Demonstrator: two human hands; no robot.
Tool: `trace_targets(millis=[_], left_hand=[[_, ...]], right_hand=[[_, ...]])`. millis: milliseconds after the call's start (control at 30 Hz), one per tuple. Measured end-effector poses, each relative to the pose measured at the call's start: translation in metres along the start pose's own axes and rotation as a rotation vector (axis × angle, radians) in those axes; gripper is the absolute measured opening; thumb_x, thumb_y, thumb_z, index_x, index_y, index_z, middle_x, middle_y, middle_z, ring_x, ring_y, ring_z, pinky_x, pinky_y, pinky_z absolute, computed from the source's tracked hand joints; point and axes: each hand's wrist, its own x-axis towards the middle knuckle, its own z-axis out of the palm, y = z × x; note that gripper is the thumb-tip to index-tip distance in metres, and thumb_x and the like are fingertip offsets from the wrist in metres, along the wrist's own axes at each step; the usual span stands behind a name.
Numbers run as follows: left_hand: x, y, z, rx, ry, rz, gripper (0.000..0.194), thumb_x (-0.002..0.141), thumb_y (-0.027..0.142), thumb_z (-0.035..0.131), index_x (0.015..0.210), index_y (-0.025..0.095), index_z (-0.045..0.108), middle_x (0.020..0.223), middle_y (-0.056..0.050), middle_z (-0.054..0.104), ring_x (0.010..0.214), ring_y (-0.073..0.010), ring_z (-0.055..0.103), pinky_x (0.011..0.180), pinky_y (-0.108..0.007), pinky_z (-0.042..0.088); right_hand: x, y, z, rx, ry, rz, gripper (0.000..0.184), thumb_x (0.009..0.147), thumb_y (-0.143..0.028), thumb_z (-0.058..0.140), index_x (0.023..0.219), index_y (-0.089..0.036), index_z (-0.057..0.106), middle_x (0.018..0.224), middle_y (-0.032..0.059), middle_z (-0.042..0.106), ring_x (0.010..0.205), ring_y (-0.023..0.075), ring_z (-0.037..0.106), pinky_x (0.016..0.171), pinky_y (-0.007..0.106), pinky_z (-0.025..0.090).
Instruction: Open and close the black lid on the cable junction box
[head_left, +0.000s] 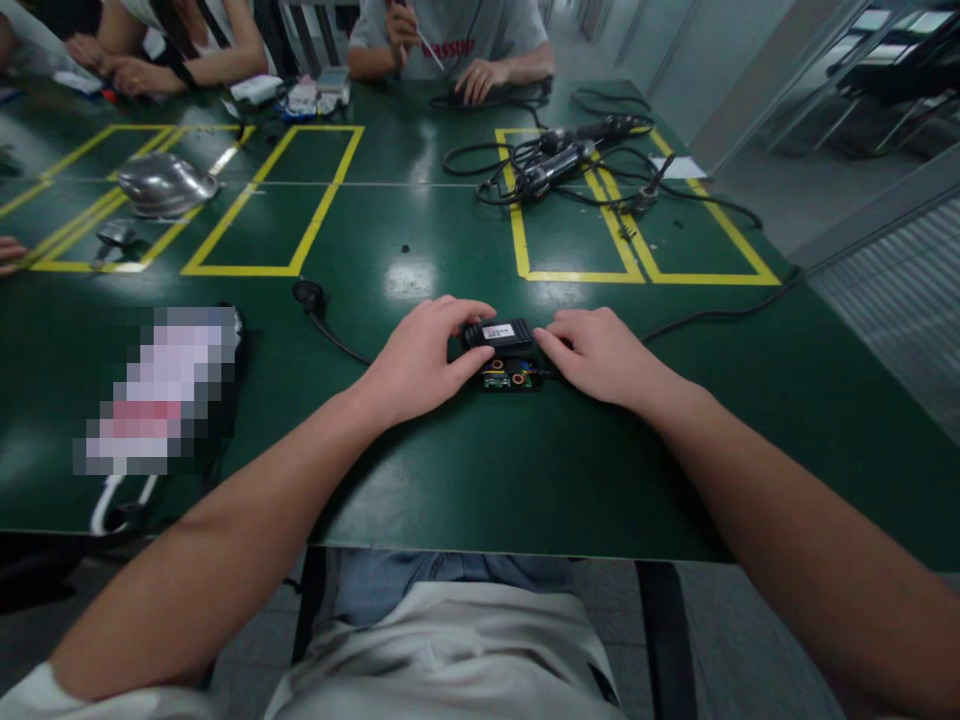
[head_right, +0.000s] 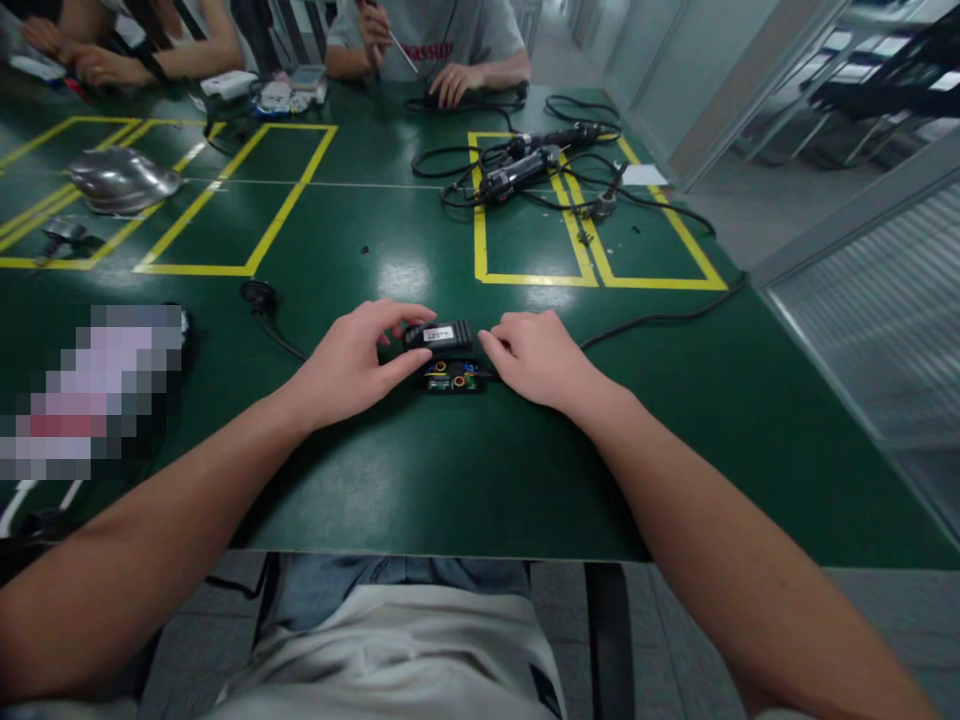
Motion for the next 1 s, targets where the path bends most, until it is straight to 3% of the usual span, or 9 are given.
trace_targets(millis=[67, 200, 333, 433, 533, 667, 833, 1000], left_hand=[[0.001, -0.002, 0.000, 0.086, 0.036, -0.073, 0.039, 0.104, 0.024, 0.073, 0.143, 0.021, 0.074, 0.134, -0.011, 0.082, 0.123, -0.0312, 0.073, 0.114, -0.049, 0.057], [0.001, -0.001, 0.001, 0.149, -0.039, -0.151, 0.038, 0.103, 0.020, 0.074, 0.142, 0.021, 0.073, 0.130, -0.010, 0.082, 0.115, -0.0296, 0.074, 0.113, -0.048, 0.058], [-0.001, 0.007, -0.003, 0.237, 0.038, -0.168, 0.021, 0.109, 0.033, 0.069, 0.121, 0.019, 0.078, 0.125, -0.012, 0.077, 0.100, -0.0269, 0.073, 0.098, -0.044, 0.061], [0.000, 0.010, -0.006, 0.354, -0.016, -0.190, 0.049, 0.117, 0.047, 0.051, 0.090, 0.020, 0.081, 0.098, -0.011, 0.074, 0.087, -0.0274, 0.071, 0.083, -0.042, 0.059], [0.001, 0.007, -0.005, 0.423, -0.141, -0.232, 0.067, 0.118, 0.056, 0.042, 0.076, 0.021, 0.081, 0.079, -0.012, 0.070, 0.075, -0.0292, 0.070, 0.073, -0.043, 0.056], [0.001, 0.003, -0.002, 0.442, -0.150, -0.178, 0.063, 0.115, 0.058, 0.050, 0.074, 0.022, 0.082, 0.075, -0.012, 0.073, 0.071, -0.0294, 0.070, 0.067, -0.041, 0.054], [0.002, 0.006, -0.005, 0.413, -0.114, -0.160, 0.064, 0.116, 0.056, 0.047, 0.077, 0.022, 0.083, 0.074, -0.011, 0.072, 0.070, -0.0282, 0.069, 0.066, -0.041, 0.053], [0.001, 0.005, -0.002, 0.434, -0.156, -0.173, 0.062, 0.115, 0.056, 0.050, 0.072, 0.021, 0.078, 0.074, -0.011, 0.070, 0.070, -0.0284, 0.068, 0.067, -0.041, 0.053]], right_hand=[[0.000, 0.000, 0.000, 0.006, 0.003, -0.005, 0.050, 0.116, -0.036, 0.047, 0.076, -0.020, 0.073, 0.083, 0.0095, 0.070, 0.076, 0.0243, 0.060, 0.078, 0.040, 0.036], [-0.001, -0.001, -0.001, 0.019, 0.015, -0.018, 0.053, 0.116, -0.037, 0.047, 0.071, -0.021, 0.069, 0.082, 0.0089, 0.068, 0.073, 0.0226, 0.056, 0.077, 0.041, 0.036], [-0.002, -0.002, -0.002, 0.032, 0.009, -0.015, 0.057, 0.117, -0.039, 0.048, 0.067, -0.021, 0.067, 0.080, 0.0080, 0.066, 0.070, 0.0208, 0.053, 0.077, 0.040, 0.036], [-0.002, -0.003, -0.003, 0.011, 0.007, -0.018, 0.058, 0.117, -0.041, 0.050, 0.065, -0.021, 0.068, 0.080, 0.0080, 0.066, 0.071, 0.0209, 0.054, 0.077, 0.041, 0.037], [-0.002, -0.004, -0.003, -0.008, 0.007, -0.019, 0.059, 0.117, -0.041, 0.051, 0.063, -0.022, 0.065, 0.080, 0.0085, 0.066, 0.073, 0.0220, 0.056, 0.077, 0.041, 0.038], [-0.003, -0.004, -0.003, 0.000, 0.019, -0.009, 0.060, 0.115, -0.040, 0.053, 0.058, -0.023, 0.059, 0.079, 0.0089, 0.066, 0.072, 0.0228, 0.057, 0.076, 0.042, 0.038], [-0.005, -0.003, -0.004, 0.040, 0.063, -0.010, 0.060, 0.115, -0.039, 0.055, 0.056, -0.024, 0.056, 0.079, 0.0095, 0.067, 0.072, 0.0229, 0.058, 0.077, 0.042, 0.039], [-0.004, -0.004, -0.004, -0.027, 0.014, -0.001, 0.062, 0.115, -0.044, 0.054, 0.057, -0.024, 0.056, 0.077, 0.0085, 0.066, 0.070, 0.0221, 0.055, 0.075, 0.042, 0.036]])
